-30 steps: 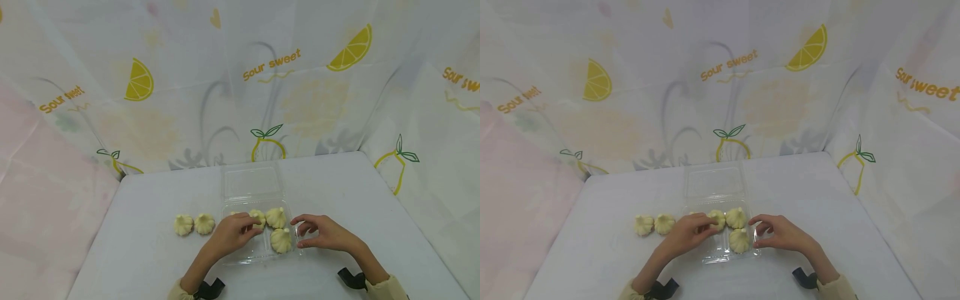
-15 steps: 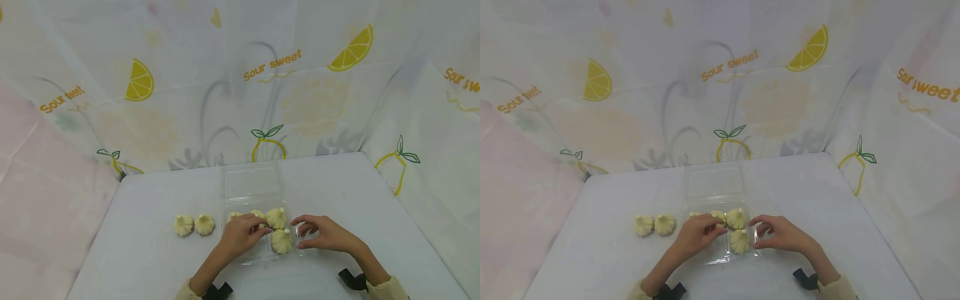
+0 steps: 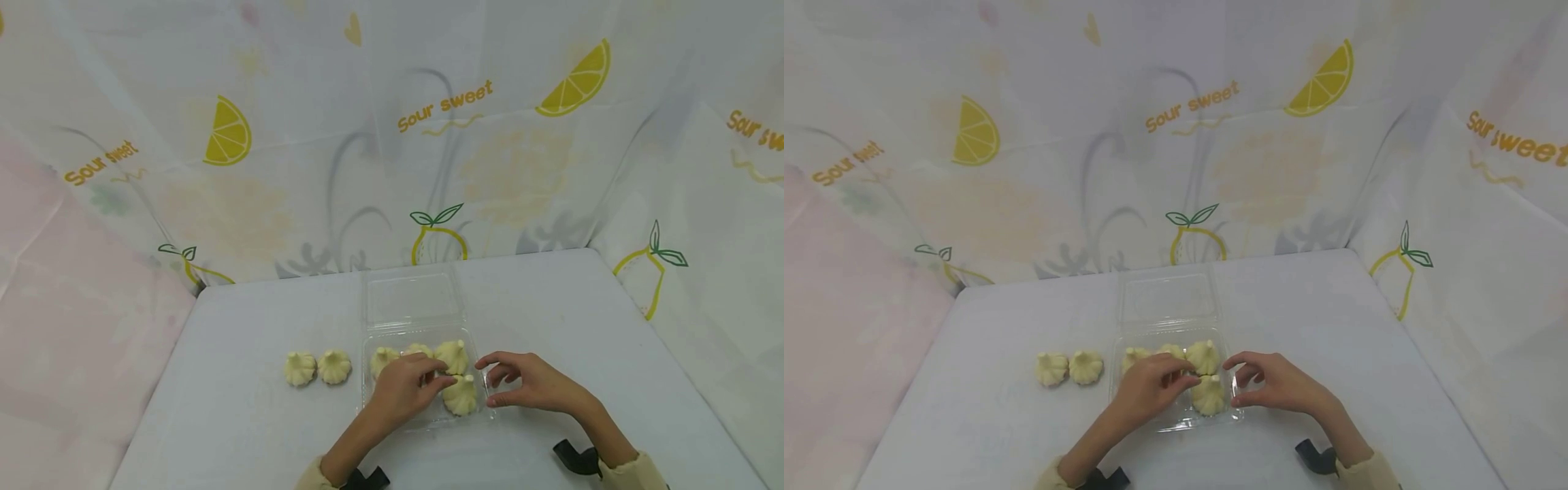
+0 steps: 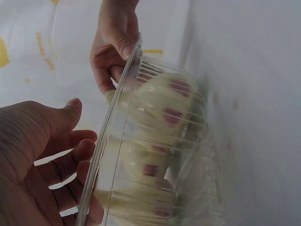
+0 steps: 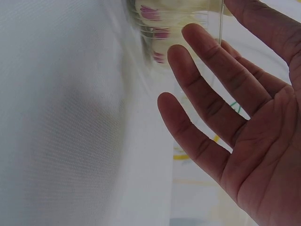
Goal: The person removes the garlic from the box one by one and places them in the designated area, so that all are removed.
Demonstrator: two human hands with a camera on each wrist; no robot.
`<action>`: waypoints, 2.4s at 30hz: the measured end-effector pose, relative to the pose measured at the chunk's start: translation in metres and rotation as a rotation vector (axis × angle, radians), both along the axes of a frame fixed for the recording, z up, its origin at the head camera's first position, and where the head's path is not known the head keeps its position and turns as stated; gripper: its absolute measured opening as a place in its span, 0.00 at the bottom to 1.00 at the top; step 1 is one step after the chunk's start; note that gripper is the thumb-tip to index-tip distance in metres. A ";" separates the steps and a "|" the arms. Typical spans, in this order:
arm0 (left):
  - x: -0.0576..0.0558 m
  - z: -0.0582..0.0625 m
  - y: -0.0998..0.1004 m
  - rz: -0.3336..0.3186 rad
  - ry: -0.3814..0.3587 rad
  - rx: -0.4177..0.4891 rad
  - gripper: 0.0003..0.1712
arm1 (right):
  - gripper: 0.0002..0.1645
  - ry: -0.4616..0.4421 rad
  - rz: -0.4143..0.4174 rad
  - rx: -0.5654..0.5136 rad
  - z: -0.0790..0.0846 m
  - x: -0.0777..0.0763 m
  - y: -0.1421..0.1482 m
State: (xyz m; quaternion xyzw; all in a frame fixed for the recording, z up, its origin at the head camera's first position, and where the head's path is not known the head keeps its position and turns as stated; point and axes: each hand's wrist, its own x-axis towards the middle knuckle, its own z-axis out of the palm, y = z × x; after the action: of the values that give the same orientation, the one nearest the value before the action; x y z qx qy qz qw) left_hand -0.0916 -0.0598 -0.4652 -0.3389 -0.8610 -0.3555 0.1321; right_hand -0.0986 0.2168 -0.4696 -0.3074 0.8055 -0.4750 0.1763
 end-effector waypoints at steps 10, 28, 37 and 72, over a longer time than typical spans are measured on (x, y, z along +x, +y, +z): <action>0.004 -0.002 0.009 0.009 -0.019 -0.003 0.11 | 0.31 0.003 0.003 -0.006 -0.001 0.000 0.000; 0.007 -0.006 0.024 0.008 -0.016 -0.043 0.13 | 0.31 0.010 -0.001 -0.009 -0.003 0.000 0.000; 0.006 -0.007 0.028 -0.002 -0.016 -0.051 0.10 | 0.31 0.011 -0.010 -0.003 -0.002 0.000 0.000; 0.010 -0.002 0.030 -0.049 -0.070 -0.065 0.05 | 0.30 0.018 0.002 -0.026 -0.002 -0.001 0.000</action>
State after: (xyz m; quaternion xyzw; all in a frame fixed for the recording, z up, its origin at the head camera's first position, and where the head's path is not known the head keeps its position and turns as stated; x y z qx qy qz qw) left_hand -0.0814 -0.0294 -0.4671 -0.3514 -0.8675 -0.3423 0.0821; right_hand -0.0995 0.2167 -0.4720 -0.3148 0.8006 -0.4823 0.1655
